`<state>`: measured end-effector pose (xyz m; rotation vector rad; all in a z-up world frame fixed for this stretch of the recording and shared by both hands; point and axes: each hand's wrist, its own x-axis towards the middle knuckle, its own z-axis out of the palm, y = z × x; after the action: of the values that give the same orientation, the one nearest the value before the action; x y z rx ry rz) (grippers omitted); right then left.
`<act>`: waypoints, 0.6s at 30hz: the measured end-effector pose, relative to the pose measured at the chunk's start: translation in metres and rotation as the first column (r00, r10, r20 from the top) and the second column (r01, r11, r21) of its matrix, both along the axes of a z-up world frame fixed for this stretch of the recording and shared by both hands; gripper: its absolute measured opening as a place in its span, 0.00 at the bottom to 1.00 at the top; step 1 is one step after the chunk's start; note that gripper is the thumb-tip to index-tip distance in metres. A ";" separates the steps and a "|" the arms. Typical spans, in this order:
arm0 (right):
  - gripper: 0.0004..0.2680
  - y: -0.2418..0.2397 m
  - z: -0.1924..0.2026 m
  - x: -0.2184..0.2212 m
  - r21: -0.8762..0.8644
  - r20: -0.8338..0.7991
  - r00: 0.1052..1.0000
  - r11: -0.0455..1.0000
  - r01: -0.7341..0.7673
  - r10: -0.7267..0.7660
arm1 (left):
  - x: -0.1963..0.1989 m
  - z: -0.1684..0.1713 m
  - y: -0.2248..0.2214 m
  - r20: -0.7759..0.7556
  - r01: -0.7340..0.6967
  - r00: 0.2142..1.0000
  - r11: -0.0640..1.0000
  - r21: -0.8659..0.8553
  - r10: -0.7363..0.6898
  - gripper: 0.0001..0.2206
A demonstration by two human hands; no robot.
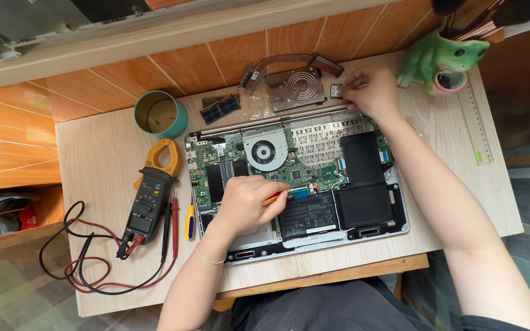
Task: Repairing and connecting components on a laptop motherboard using tools.
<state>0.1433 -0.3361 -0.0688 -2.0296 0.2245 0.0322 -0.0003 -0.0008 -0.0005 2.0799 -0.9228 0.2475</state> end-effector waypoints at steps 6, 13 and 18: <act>0.07 0.004 -0.005 0.006 -0.039 0.043 0.999 0.999 -0.031 0.033 | 0.000 0.001 0.000 0.002 -0.002 1.000 1.000 0.006 0.002 0.02; 0.04 0.021 0.016 -0.030 -0.040 0.204 0.979 0.999 -0.013 0.021 | 0.000 -0.001 0.001 -0.012 0.001 1.000 1.000 0.022 -0.001 0.02; 0.05 0.036 0.057 -0.105 -0.194 0.217 0.921 0.939 -0.284 0.323 | 0.001 -0.014 0.004 -0.118 -0.021 0.993 0.969 -0.245 -0.008 0.02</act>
<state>0.0386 -0.3003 -0.0113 -2.1874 -0.2560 -0.0448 0.0012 0.0029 -0.0141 1.8486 -0.7731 0.2277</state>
